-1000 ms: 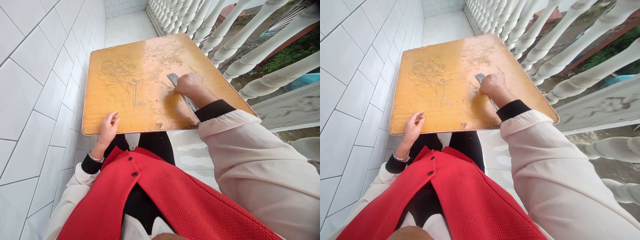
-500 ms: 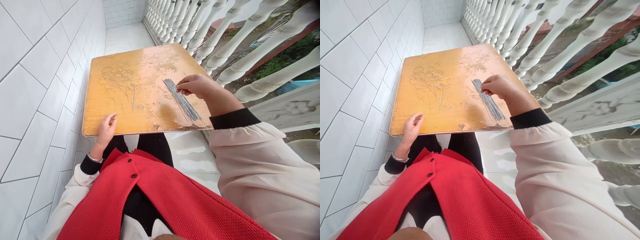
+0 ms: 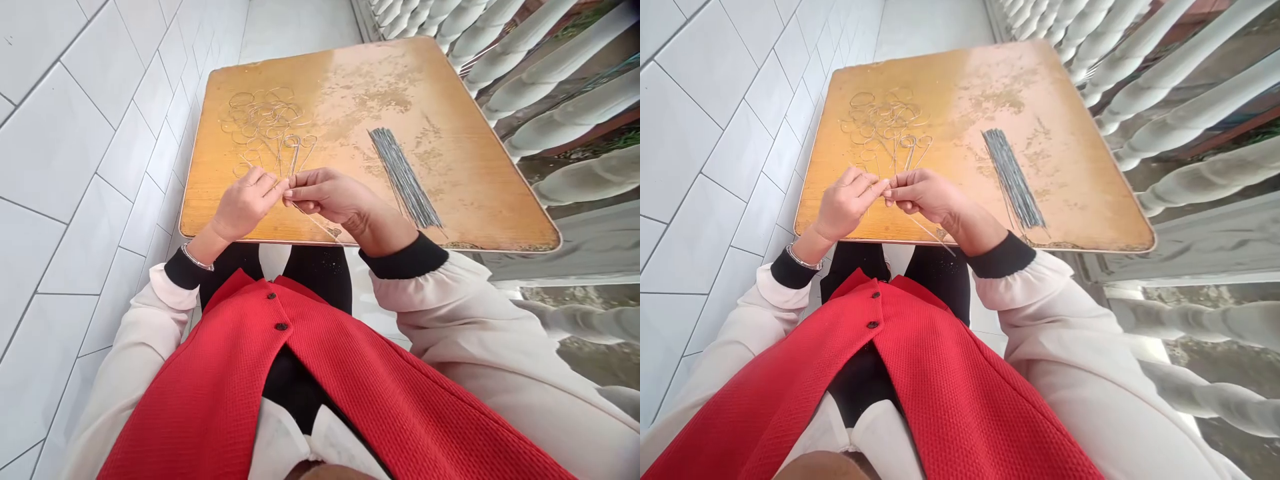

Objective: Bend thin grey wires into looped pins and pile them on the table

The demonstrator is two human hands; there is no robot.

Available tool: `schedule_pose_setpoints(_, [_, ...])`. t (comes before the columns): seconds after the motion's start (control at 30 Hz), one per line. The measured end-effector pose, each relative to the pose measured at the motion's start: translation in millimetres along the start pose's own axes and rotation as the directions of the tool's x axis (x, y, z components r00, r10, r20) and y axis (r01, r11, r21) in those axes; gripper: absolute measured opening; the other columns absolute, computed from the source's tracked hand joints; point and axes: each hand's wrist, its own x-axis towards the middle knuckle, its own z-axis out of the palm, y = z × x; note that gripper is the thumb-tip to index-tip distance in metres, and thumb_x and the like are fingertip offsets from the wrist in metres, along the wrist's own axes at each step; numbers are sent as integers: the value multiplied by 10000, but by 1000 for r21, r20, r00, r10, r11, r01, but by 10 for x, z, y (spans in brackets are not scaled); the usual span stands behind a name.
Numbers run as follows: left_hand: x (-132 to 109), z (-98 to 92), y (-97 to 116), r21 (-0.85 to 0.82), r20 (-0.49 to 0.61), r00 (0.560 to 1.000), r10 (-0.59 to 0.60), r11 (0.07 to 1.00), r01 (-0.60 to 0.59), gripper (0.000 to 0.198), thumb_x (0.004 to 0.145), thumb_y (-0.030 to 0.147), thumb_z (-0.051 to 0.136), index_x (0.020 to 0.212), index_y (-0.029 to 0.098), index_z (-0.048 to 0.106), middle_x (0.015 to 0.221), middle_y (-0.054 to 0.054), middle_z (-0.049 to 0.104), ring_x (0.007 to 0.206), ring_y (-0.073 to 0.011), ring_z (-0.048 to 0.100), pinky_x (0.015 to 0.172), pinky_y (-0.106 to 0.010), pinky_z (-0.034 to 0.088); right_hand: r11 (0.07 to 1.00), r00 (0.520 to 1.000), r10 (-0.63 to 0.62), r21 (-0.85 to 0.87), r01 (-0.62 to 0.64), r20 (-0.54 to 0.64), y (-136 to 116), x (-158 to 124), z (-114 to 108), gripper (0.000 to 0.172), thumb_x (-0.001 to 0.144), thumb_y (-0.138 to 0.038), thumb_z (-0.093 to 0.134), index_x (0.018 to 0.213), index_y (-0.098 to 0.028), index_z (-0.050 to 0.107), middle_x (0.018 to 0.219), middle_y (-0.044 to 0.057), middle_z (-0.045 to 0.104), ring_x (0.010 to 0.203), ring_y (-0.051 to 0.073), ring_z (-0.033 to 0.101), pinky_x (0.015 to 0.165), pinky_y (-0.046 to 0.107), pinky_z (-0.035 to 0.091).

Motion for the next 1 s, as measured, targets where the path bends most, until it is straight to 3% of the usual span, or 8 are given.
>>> schedule_pose_setpoints(0.13, [-28, -75, -159, 25, -48, 998, -42, 999, 43, 349, 1064, 325, 356, 1057, 188, 677, 949, -97, 705, 1019, -223, 663, 846, -351, 533, 990, 993, -83, -118, 73, -85, 17, -56, 9, 224, 697, -293, 908, 691, -175, 718, 564, -5, 628, 430, 41, 393, 372, 201, 229])
schedule_pose_setpoints(0.2, [-29, -106, -229, 62, -60, 997, -44, 997, 48, 340, 1062, 314, 357, 1016, 195, 672, 942, -94, 696, 995, -219, 652, 825, -346, 523, 983, 994, -85, -166, 72, -71, 27, -96, -5, 212, 697, -306, 908, 690, -178, 739, 551, -1, 627, 432, 48, 401, 376, 210, 243])
schedule_pose_setpoints(0.3, [-20, -148, -318, 95, -74, 996, -52, 994, 59, 321, 1059, 333, 375, 981, 211, 662, 906, -81, 676, 961, -209, 633, 797, -333, 507, 981, 998, -52, -190, 42, -45, 37, -129, -33, 135, 753, -252, 861, 707, -171, 763, 557, 6, 621, 436, 49, 388, 393, 226, 249])
schedule_pose_setpoints(0.53, [-22, -201, -453, 170, -84, 992, -94, 980, 107, 392, 1047, 464, 396, 835, 214, 610, 791, -57, 602, 871, -197, 597, 741, -314, 462, 989, 983, -102, -124, 83, -156, 29, -176, -21, 140, 812, -146, 784, 689, -147, 717, 609, -3, 613, 437, 29, 361, 403, 231, 226])
schedule_pose_setpoints(0.7, [-25, -97, -401, 21, -170, 972, -164, 985, 170, 455, 1032, 565, 370, 883, 216, 621, 784, -49, 626, 869, -192, 629, 792, -325, 467, 986, 947, -168, -54, 159, -275, 16, -203, 82, 149, 829, -151, 764, 697, -150, 695, 648, 3, 612, 466, 37, 372, 420, 231, 266])
schedule_pose_setpoints(0.87, [72, -67, -145, -150, -203, 931, -303, 949, 276, 366, 1030, 525, 440, 922, 246, 650, 748, -12, 661, 691, -136, 611, 694, -305, 437, 965, 888, -243, -6, 262, -390, 18, -155, 196, 186, 845, -251, 765, 706, -177, 667, 677, 4, 613, 476, 51, 375, 426, 232, 300])
schedule_pose_setpoints(0.93, [130, -92, -10, -333, -197, 889, -414, 881, 337, 289, 1025, 457, 487, 915, 243, 647, 676, 21, 621, 598, -106, 571, 632, -280, 435, 963, 881, -241, 16, 271, -407, 33, -130, 238, 178, 853, -266, 757, 723, -181, 668, 668, -2, 601, 474, 54, 383, 432, 234, 313])
schedule_pose_setpoints(1.0, [187, -121, 108, -529, -131, 835, -535, 750, 398, 226, 1018, 384, 520, 894, 237, 637, 663, 40, 619, 560, -81, 554, 595, -243, 441, 955, 872, -249, 43, 293, -422, 56, -111, 276, 175, 865, -264, 741, 731, -183, 664, 679, -4, 603, 478, 55, 404, 446, 235, 333])
